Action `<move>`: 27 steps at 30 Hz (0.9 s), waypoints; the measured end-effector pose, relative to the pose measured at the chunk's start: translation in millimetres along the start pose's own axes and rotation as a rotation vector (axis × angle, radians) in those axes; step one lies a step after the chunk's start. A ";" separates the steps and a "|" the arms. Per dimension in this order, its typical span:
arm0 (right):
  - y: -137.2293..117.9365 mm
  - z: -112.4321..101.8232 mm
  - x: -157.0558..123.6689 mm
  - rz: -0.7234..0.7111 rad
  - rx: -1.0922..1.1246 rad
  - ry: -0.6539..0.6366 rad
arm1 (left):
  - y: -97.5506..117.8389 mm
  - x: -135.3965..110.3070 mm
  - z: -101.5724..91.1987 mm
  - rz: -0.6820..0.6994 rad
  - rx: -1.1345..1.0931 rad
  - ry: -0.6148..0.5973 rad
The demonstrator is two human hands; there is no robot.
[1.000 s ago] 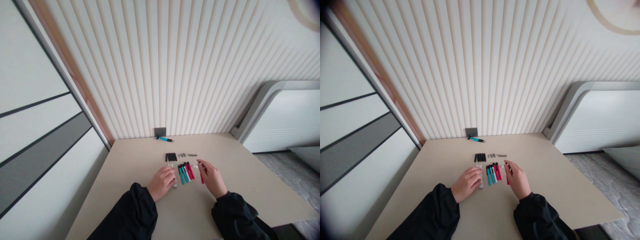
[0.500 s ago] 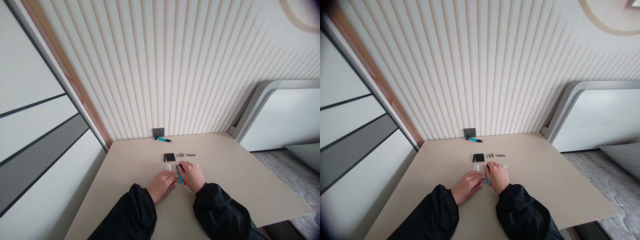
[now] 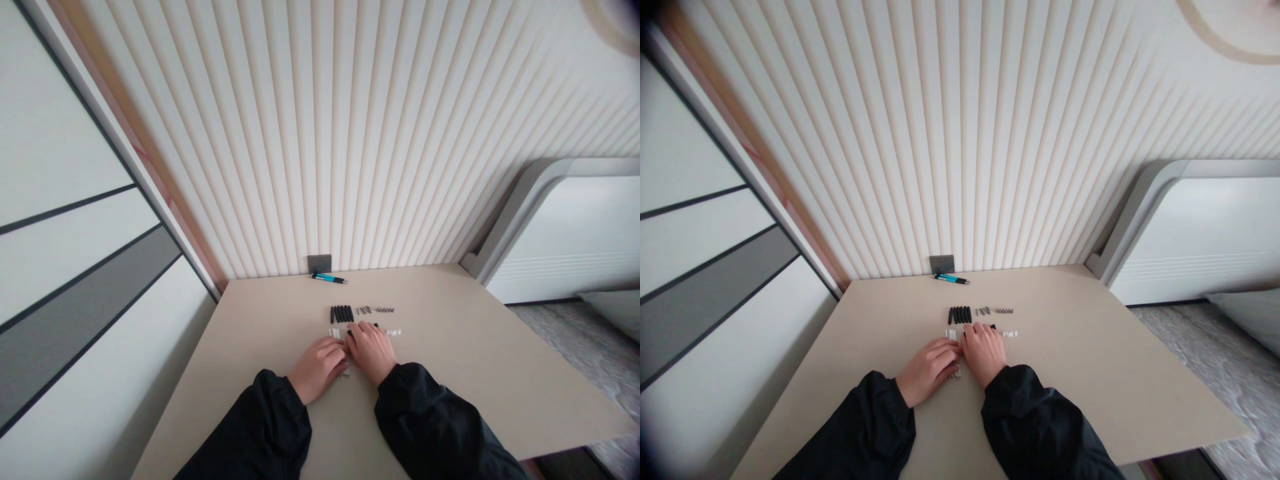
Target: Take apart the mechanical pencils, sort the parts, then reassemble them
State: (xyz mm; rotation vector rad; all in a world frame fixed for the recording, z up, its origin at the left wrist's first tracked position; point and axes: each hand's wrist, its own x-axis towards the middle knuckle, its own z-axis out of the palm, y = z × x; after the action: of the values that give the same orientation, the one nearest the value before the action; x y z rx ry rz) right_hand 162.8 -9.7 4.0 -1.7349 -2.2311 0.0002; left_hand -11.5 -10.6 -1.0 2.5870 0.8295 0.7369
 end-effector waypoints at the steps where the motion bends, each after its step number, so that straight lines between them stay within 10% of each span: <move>1: 0.6 0.0 -4.6 -0.024 0.008 0.012 | -1.2 -0.3 -0.1 -0.011 0.011 0.016; 27: -7.9 -5.6 -22.5 0.106 0.925 0.167 | 1.5 1.2 -0.6 -0.166 0.157 0.310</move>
State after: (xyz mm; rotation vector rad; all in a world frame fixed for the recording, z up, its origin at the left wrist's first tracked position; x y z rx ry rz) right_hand 161.6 -34.1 5.3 -1.2468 -1.5920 0.7508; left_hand -10.4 -10.9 0.6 2.5311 1.2229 1.0773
